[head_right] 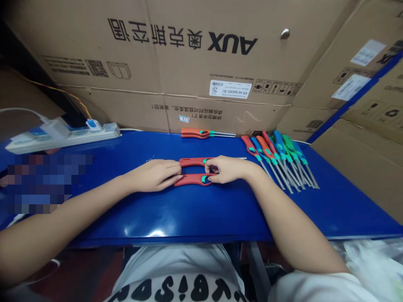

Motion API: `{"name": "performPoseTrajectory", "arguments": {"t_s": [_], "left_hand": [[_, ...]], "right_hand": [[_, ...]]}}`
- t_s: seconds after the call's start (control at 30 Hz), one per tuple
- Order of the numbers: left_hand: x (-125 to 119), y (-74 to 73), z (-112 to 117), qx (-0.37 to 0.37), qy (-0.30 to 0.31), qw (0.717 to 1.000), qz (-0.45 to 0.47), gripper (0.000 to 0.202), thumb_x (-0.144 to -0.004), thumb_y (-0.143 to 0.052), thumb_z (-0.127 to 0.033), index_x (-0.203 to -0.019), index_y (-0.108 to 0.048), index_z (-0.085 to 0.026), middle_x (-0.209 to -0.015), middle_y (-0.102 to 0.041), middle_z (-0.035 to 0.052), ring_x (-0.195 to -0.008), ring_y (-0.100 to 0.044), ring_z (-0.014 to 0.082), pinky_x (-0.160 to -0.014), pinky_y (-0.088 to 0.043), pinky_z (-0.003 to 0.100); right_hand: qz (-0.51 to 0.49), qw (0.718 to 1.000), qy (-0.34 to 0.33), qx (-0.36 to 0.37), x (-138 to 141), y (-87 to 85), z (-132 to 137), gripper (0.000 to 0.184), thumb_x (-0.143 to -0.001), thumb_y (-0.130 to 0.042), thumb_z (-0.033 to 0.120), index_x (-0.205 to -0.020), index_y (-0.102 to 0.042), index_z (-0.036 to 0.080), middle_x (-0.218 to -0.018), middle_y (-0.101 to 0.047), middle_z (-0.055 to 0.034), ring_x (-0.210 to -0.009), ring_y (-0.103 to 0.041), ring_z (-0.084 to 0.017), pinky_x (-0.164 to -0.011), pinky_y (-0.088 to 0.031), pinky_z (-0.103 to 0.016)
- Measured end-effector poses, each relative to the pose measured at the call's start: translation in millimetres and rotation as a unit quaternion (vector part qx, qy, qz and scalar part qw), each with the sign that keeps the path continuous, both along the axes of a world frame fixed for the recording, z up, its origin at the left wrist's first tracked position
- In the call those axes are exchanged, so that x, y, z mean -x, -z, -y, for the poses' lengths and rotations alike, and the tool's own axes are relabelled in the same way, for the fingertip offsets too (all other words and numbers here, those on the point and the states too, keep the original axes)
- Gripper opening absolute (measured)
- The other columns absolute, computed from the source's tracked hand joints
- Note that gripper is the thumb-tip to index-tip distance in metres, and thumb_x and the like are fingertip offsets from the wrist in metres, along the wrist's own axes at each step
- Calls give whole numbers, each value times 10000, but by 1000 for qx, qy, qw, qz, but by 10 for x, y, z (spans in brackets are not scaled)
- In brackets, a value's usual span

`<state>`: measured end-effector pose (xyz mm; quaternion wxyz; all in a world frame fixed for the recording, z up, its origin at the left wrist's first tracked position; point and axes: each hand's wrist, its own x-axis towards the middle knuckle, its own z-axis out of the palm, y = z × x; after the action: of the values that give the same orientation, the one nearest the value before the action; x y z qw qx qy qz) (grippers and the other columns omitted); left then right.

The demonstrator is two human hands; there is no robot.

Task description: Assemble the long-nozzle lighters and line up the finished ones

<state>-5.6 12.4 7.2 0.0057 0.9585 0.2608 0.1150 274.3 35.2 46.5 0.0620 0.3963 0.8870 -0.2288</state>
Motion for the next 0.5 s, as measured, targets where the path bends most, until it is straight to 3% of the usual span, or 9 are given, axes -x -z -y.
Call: {"name": "performPoseTrajectory", "arguments": {"t_s": [0.1, 0.2, 0.27, 0.37, 0.5], "left_hand": [[23, -22, -16, -12, -29, 999, 8, 328, -1094, -337, -346, -917, -570, -200, -906, -654, 46, -791, -616, 180, -717, -444, 296], [130, -94, -100, -30, -91, 995, 14, 354, -1091, -303, -359, -879, -539, -202, -892, -639, 53, -798, -614, 192, -712, -440, 304], [245, -146, -194, -43, -151, 988, -4, 352, -1078, -305, -370, -862, -530, -205, -891, -634, 60, -813, -617, 211, -693, -429, 314], [432, -182, -353, -19, -219, 974, -57, 326, -1034, -366, -371, -802, -528, -209, -887, -642, 60, -777, -618, 219, -630, -394, 315], [598, -140, -503, 17, -271, 959, -84, 325, -1006, -379, -374, -788, -551, -205, -937, -675, 79, -807, -642, 237, -633, -402, 317]], "right_hand": [[0, 1000, -6, 7, 7, -33, 4, 72, -815, -623, 267, -826, -614, 197, -743, -575, 16, -634, -486, -120, -610, -348, -259], [-48, 999, 12, 19, -101, -81, -24, 133, -814, -622, 329, -829, -618, 196, -713, -558, 23, -626, -461, -120, -604, -349, -258], [-86, 995, 60, 3, -237, -120, -71, 215, -813, -625, 409, -851, -618, 198, -719, -571, 18, -630, -462, -126, -598, -355, -260], [-104, 979, 150, -91, -489, -146, -191, 265, -815, -604, 467, -851, -609, 204, -764, -626, -11, -663, -516, -151, -624, -383, -274], [-21, 937, 288, -198, -838, -86, -387, 174, -823, -583, 387, -788, -571, 217, -765, -670, -48, -683, -577, -188, -622, -375, -300]]}}
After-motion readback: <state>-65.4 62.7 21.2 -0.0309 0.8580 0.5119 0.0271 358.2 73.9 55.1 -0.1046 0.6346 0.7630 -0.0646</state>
